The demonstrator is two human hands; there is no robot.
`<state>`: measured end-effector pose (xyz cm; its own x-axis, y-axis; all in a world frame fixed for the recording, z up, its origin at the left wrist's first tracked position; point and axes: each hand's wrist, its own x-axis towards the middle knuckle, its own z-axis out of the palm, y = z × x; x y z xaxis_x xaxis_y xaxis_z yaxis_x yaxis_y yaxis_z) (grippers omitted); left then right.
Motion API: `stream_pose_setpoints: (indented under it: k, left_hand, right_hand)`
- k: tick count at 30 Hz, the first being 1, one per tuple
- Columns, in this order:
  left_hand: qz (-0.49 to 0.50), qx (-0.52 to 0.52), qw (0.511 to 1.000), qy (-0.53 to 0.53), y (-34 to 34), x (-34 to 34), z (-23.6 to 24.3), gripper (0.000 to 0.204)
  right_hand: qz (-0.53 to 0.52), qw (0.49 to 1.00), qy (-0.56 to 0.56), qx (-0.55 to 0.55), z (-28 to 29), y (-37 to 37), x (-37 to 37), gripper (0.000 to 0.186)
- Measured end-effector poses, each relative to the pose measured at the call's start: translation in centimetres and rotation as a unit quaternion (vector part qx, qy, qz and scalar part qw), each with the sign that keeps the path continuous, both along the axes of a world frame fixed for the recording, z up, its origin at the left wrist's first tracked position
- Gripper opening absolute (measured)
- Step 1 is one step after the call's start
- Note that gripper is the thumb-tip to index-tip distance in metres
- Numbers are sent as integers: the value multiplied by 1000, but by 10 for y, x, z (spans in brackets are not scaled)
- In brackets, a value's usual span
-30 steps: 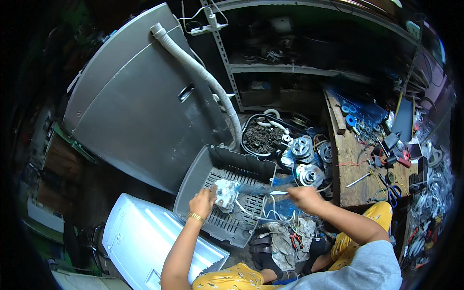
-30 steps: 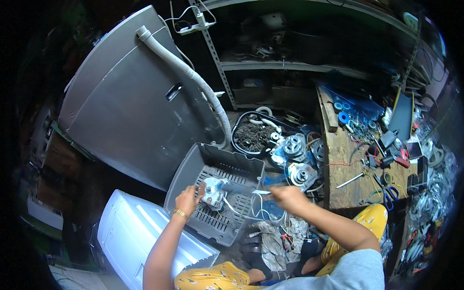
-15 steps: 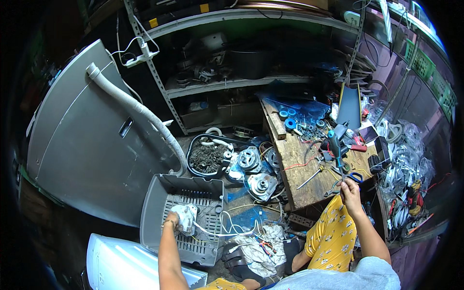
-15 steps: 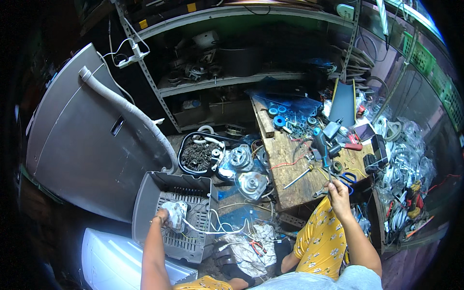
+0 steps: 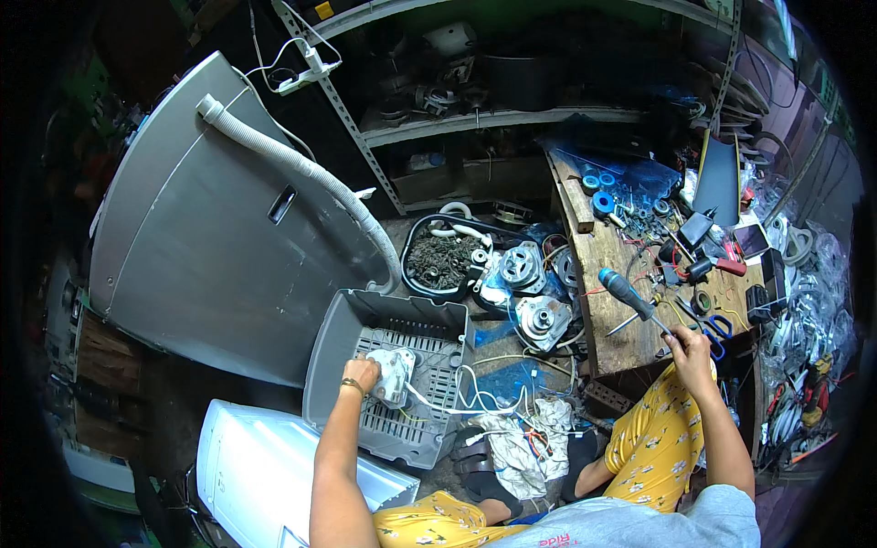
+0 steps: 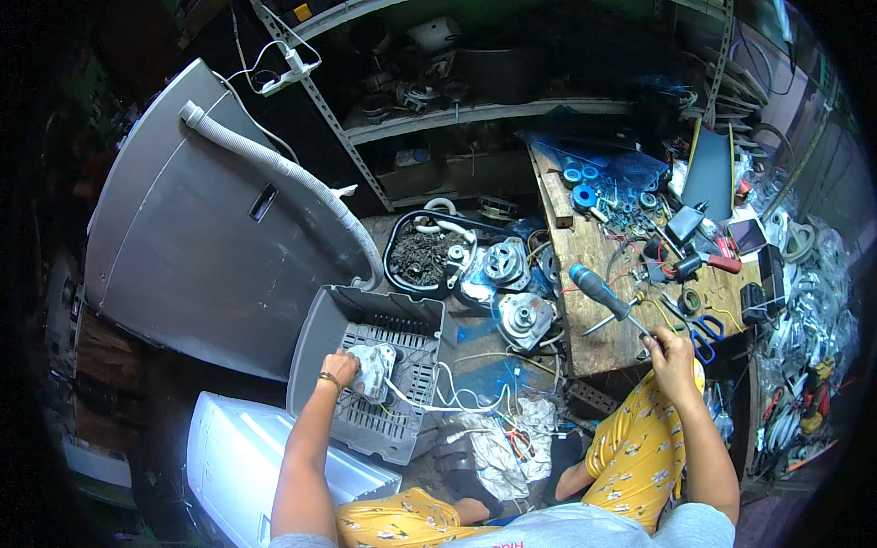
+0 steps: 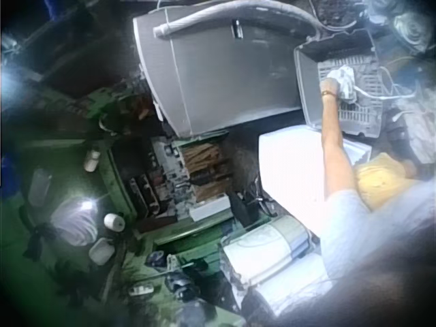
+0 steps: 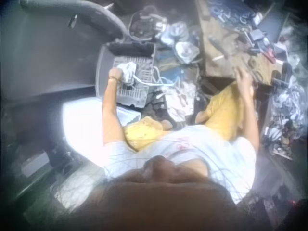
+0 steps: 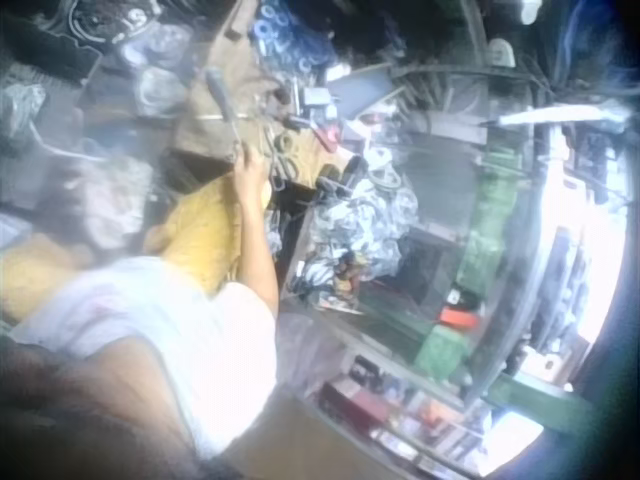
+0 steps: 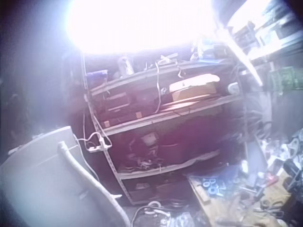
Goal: The person sits on the floor and uses scissors to cut wires, then uses a screwdriver to tighten screws on a white appliance casing. They handle various small components and tools on a cluttered workbench.
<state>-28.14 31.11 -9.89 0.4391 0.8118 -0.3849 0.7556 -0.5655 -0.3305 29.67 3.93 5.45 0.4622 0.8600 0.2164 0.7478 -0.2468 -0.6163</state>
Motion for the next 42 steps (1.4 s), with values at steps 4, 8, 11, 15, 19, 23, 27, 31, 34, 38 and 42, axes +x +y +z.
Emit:
stream_pose_setpoints:
  k: [4, 8, 11, 15, 19, 23, 27, 31, 34, 38, 42]
  left_hand:
    - [94, 8, 990, -102, -15, 10, 34, 36]
    - [316, -118, 934, -120, -17, 14, 38, 50]
    - [365, -74, 915, -156, -17, 6, 4, 56]
    - [350, -89, 923, -130, -7, 21, 3, 53]
    - [362, -74, 922, -116, -5, 19, 2, 52]
    - [371, -49, 920, -120, -8, 23, -4, 48]
    - [296, -15, 948, -119, -15, 18, -7, 43]
    - [262, 6, 960, -102, -16, 20, -6, 44]
    - [292, 23, 949, -115, -17, 23, -7, 45]
    - [334, 36, 931, -140, -16, 24, -9, 43]
    - [327, 41, 934, -139, -16, 24, -5, 40]
  right_hand:
    - [-26, 1000, 0, 13, -10, -4, 8, 10]
    - [-33, 999, -14, 13, -10, -1, 15, 12]
    - [-49, 998, -36, -1, -12, 5, 27, 14]
    - [-62, 996, -56, 0, -18, 10, 39, 15]
    - [-69, 997, -27, -11, -13, 14, 27, 14]
    - [-73, 996, -39, -15, -16, 11, 21, 14]
    - [-83, 996, -20, -7, -20, 8, 17, 15]
    - [-80, 996, -22, 16, -26, 7, 18, 14]
    - [-73, 997, -21, 6, -24, 8, 16, 14]
    - [-71, 997, -18, 12, -22, 7, 11, 14]
    - [-79, 997, 4, 7, -24, 8, 15, 14]
